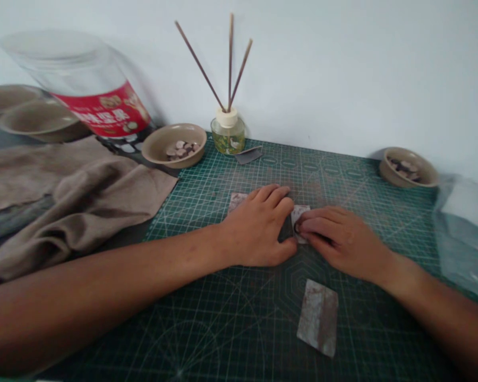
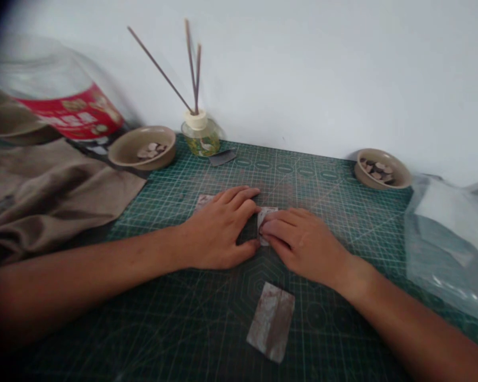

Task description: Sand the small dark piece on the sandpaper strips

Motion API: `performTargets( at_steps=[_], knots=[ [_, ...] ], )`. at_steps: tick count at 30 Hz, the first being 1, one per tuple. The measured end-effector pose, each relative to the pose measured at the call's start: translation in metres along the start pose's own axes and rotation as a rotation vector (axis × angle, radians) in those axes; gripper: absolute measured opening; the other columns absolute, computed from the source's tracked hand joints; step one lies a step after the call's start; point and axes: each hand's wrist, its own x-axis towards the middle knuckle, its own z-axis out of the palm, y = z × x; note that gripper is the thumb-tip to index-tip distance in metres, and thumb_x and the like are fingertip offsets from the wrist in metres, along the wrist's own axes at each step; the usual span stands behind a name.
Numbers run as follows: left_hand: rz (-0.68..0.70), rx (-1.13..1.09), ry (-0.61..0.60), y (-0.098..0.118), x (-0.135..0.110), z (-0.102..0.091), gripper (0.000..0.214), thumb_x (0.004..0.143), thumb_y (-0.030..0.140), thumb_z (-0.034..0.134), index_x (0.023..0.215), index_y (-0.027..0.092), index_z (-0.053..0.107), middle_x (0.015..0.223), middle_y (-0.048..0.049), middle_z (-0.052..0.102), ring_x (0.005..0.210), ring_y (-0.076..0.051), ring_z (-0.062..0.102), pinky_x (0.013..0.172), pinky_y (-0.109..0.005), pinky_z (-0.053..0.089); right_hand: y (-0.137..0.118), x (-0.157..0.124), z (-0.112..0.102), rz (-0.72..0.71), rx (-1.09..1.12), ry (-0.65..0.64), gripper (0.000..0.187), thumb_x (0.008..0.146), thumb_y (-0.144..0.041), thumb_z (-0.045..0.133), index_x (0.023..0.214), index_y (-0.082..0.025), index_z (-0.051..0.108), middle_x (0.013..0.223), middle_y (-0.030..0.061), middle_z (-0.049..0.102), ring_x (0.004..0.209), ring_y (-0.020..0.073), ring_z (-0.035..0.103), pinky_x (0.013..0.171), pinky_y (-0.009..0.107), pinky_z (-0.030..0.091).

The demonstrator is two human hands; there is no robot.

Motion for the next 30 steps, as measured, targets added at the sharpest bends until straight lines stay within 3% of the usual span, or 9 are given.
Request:
performTargets(
  at_steps=[3,8,12,14,18,24,30],
  knots=[
    [-0.003,-0.001,0.002,0.000,0.000,0.000,0.048,0.084,0.047,0.057,0.117,0.013,0.055,0.148,-0.0187,0.046,0.139,-0.035,0.039,0.116,-0.050,0.034,0.002,0.002,0.002,0.060,-0.075,0.049,0.012,0.097,-0.020,0.055,0.101,-0.021,0.066,0.107,0.0073,0.072,0.095,0.0246,0.066,0.087,0.043,0.051],
    [0.006,-0.005,-0.006,0.000,0.000,0.000,0.048,0.083,0.048,0.057,0.116,0.013,0.055,0.147,-0.0196,0.046,0.139,-0.036,0.040,0.115,-0.050,0.035,0.002,0.004,0.002,-0.037,0.040,-0.015,0.012,0.096,-0.017,0.056,0.101,-0.021,0.065,0.105,0.0048,0.072,0.097,0.0217,0.067,0.087,0.038,0.051],
    [0.007,0.002,-0.008,0.000,0.001,0.000,0.047,0.084,0.047,0.057,0.115,0.011,0.055,0.147,-0.0206,0.046,0.138,-0.036,0.040,0.115,-0.050,0.034,0.005,0.009,0.002,0.034,-0.065,0.042,0.015,0.098,-0.020,0.053,0.101,-0.019,0.067,0.110,0.0085,0.072,0.098,0.0253,0.066,0.087,0.043,0.051],
    [0.001,-0.001,-0.007,0.000,0.001,-0.001,0.048,0.084,0.046,0.057,0.116,0.012,0.055,0.148,-0.0207,0.045,0.139,-0.036,0.040,0.116,-0.051,0.034,0.007,0.009,-0.002,0.035,-0.096,0.017,0.014,0.097,-0.019,0.053,0.099,-0.019,0.067,0.108,0.0088,0.072,0.096,0.0256,0.066,0.086,0.043,0.051],
    [0.004,-0.011,-0.009,0.000,0.000,-0.001,0.047,0.084,0.046,0.057,0.116,0.012,0.054,0.148,-0.0204,0.045,0.139,-0.036,0.039,0.116,-0.051,0.034,0.006,0.004,-0.006,-0.070,0.045,-0.073,0.013,0.095,-0.016,0.056,0.099,-0.020,0.066,0.105,0.0050,0.072,0.095,0.0212,0.067,0.084,0.037,0.051],
    [0.000,-0.011,-0.003,0.000,0.000,0.000,0.047,0.084,0.046,0.058,0.116,0.012,0.054,0.148,-0.0203,0.045,0.140,-0.036,0.038,0.116,-0.051,0.033,0.008,0.008,-0.002,0.002,-0.086,-0.001,0.013,0.098,-0.018,0.053,0.103,-0.019,0.065,0.111,0.0077,0.071,0.098,0.0247,0.066,0.086,0.041,0.049],
    [0.009,-0.014,0.003,-0.001,0.000,0.002,0.047,0.083,0.047,0.058,0.115,0.013,0.055,0.147,-0.0190,0.046,0.139,-0.035,0.039,0.116,-0.050,0.033,0.009,0.005,-0.007,-0.091,0.058,-0.104,0.011,0.097,-0.017,0.054,0.101,-0.021,0.064,0.107,0.0037,0.072,0.097,0.0208,0.067,0.084,0.036,0.050]
  ],
)
